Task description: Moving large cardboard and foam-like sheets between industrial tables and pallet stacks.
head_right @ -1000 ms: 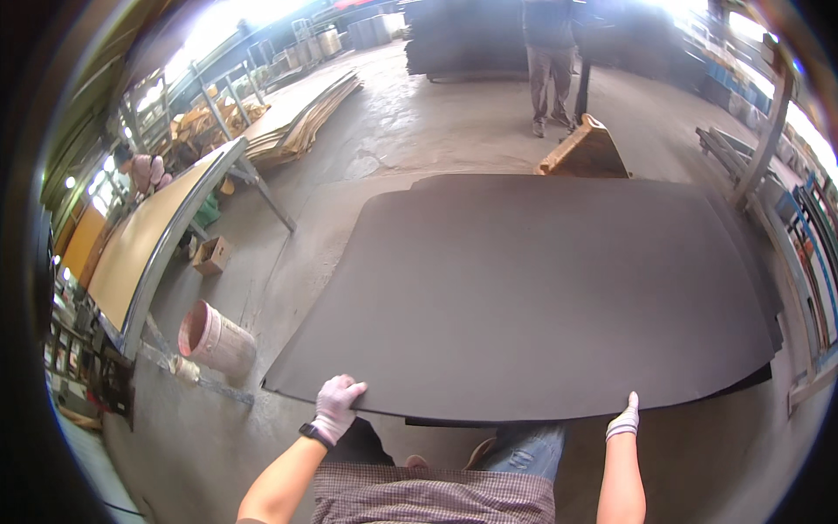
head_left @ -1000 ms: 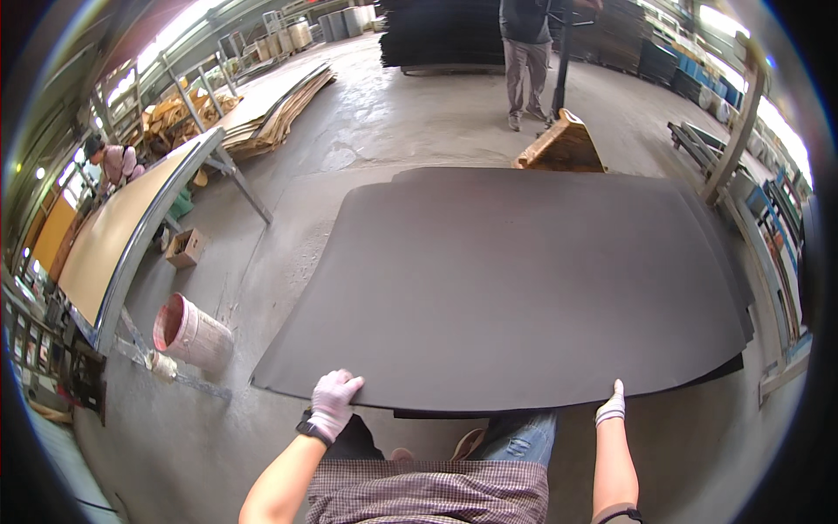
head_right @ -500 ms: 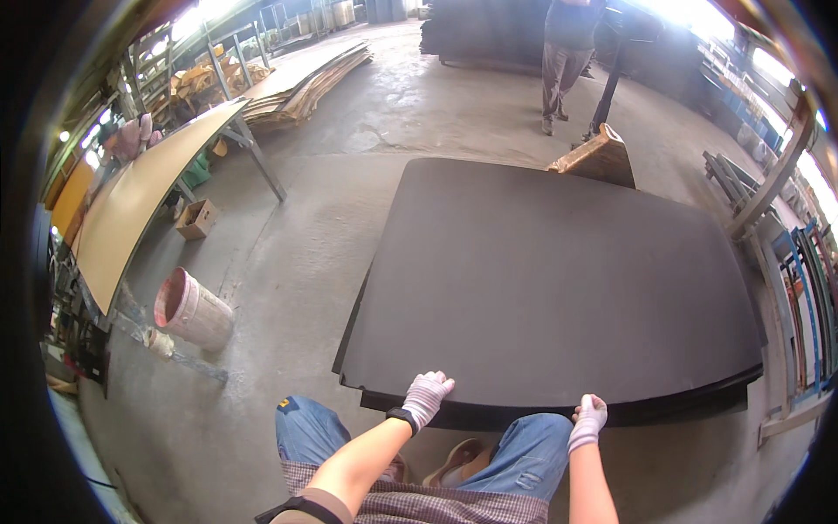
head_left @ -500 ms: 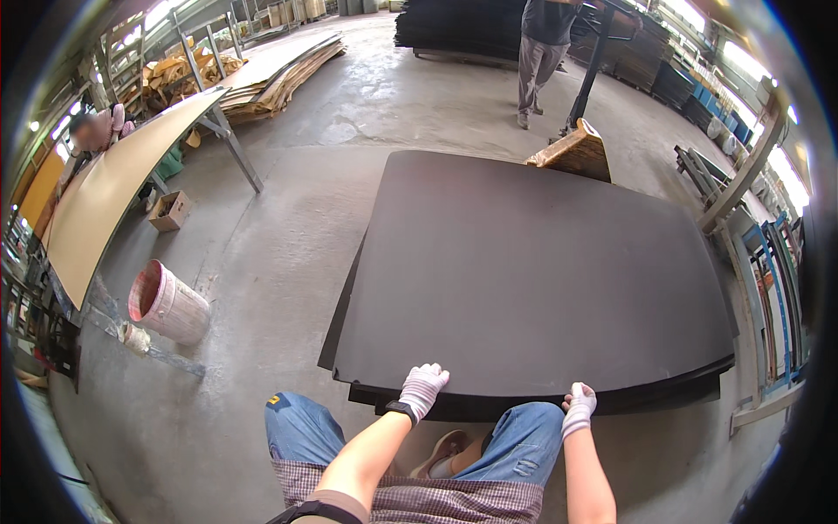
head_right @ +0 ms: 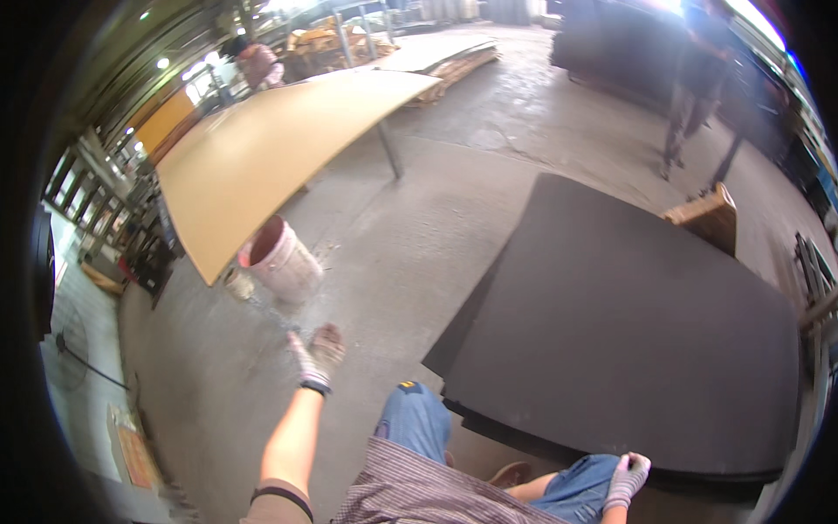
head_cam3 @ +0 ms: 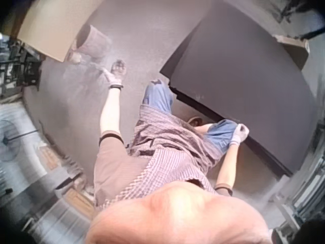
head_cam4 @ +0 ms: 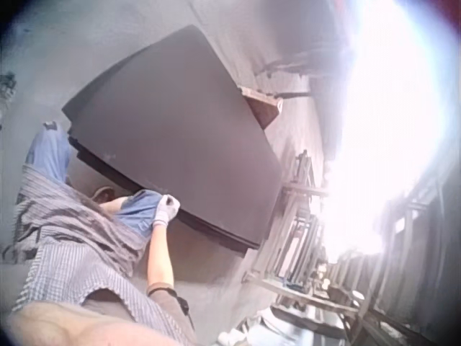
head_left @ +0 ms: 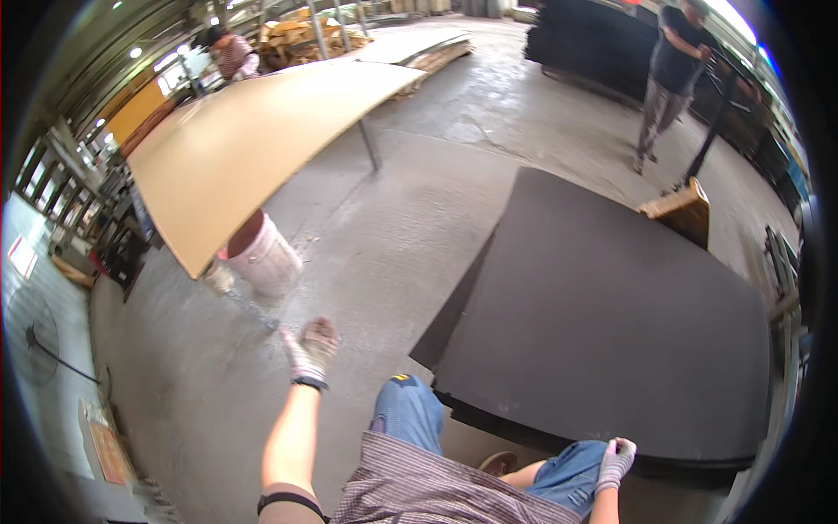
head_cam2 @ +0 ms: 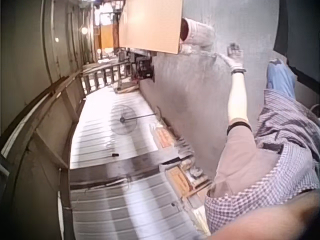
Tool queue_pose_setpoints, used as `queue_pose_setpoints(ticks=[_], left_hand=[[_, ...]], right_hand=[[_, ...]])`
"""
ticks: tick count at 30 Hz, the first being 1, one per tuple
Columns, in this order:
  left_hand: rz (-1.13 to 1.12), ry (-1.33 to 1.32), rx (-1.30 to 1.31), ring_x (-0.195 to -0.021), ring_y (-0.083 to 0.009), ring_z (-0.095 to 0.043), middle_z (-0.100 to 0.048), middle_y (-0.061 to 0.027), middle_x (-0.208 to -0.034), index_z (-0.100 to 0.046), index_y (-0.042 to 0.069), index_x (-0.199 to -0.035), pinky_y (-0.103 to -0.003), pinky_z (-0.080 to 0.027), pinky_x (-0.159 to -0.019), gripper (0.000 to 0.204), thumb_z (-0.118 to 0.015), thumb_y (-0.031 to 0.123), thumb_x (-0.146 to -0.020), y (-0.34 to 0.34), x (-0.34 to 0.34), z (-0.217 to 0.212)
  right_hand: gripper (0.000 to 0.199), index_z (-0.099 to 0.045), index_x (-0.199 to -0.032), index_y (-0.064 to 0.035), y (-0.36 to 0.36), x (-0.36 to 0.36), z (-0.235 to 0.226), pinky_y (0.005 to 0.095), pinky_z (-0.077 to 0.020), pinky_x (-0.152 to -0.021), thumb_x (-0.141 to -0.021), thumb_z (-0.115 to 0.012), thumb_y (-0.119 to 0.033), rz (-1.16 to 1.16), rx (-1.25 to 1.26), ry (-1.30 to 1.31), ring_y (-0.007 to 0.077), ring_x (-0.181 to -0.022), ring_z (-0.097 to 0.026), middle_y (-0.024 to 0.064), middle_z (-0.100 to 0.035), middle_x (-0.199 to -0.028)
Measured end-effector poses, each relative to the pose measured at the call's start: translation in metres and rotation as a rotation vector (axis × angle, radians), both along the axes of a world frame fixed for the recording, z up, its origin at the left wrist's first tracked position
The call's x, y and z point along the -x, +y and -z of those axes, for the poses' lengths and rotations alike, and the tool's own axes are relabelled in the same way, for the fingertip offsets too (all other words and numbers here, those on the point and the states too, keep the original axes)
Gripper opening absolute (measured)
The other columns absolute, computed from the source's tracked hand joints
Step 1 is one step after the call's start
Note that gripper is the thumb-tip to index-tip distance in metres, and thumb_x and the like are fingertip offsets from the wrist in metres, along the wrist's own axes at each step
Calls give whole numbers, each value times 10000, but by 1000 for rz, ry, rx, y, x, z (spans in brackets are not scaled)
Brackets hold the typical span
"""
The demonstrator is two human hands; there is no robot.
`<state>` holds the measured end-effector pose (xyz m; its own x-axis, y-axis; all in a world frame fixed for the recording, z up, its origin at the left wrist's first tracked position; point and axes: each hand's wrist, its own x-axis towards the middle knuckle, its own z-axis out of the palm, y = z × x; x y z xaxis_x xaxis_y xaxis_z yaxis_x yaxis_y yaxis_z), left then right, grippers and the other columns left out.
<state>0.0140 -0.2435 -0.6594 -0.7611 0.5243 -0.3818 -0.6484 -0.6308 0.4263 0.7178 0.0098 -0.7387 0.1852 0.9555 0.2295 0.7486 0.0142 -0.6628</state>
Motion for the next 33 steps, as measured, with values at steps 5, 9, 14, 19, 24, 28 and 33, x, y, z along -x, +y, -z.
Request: queue_pose_setpoints(ticks=[5,9,14,19,24,28,33], left_hand=[[-408,218,17,-1111,-298,-538,-485,-148,-1291,-365,-16,-1310,-412,-428,-972,1024,-534,782,-690,-83,136,-122],[-38,614,582,-906,-211,-611,-639,-65,-987,-532,21,-1171,-340,-482,-879,552,-634,438,-825,-100,192,-139],[-73,320,326,-1350,-416,-242,-239,-267,-1455,-218,-64,-1405,-474,-185,-1147,574,-283,295,-962,-163,131,97],[-16,283,1099,-778,-222,-624,-671,-94,-947,-613,-9,-1036,-373,-538,-749,448,-799,-16,-628,-210,-81,180],[644,31,947,-1083,-180,-553,-617,-95,-1158,-604,45,-1150,-388,-450,-921,373,-676,238,-839,-291,-131,167],[-123,243,775,-1230,-226,-433,-478,-92,-1346,-479,9,-1294,-379,-314,-1066,566,-561,398,-891,-313,-3,65],[-211,980,669,-910,-185,-623,-583,-100,-1150,-502,-41,-1221,-278,-509,-836,429,-629,136,-852,-238,95,-123]], right_hand=[[96,-565,-826,-8,-4,20,-20,272,-459,-637,-801,-648,-50,-9,-1,-216,136,-682,-541,46,-573,-739],[109,-547,-787,-40,6,26,-15,315,-469,-641,-794,-655,-54,-32,5,-339,170,-648,-528,66,-553,-709],[239,-671,-939,-5,-2,85,-54,343,-505,-744,-801,-616,-192,-230,244,-400,220,-734,-628,101,-688,-847],[248,-680,-880,7,-7,91,-62,319,-495,-731,-769,-656,-214,-152,195,-117,188,-731,-614,103,-688,-838],[87,-603,-758,-31,22,135,-45,268,-440,-522,-811,-642,-87,-447,275,256,107,-565,-525,19,-576,-637],[80,-598,-811,-1,-5,268,-160,232,-429,-589,-827,-634,-71,-719,421,371,84,-648,-514,7,-570,-710],[197,-623,-989,-26,-34,376,-316,253,-459,-690,-795,-627,0,-1223,-40,489,105,-778,-541,16,-586,-893]])
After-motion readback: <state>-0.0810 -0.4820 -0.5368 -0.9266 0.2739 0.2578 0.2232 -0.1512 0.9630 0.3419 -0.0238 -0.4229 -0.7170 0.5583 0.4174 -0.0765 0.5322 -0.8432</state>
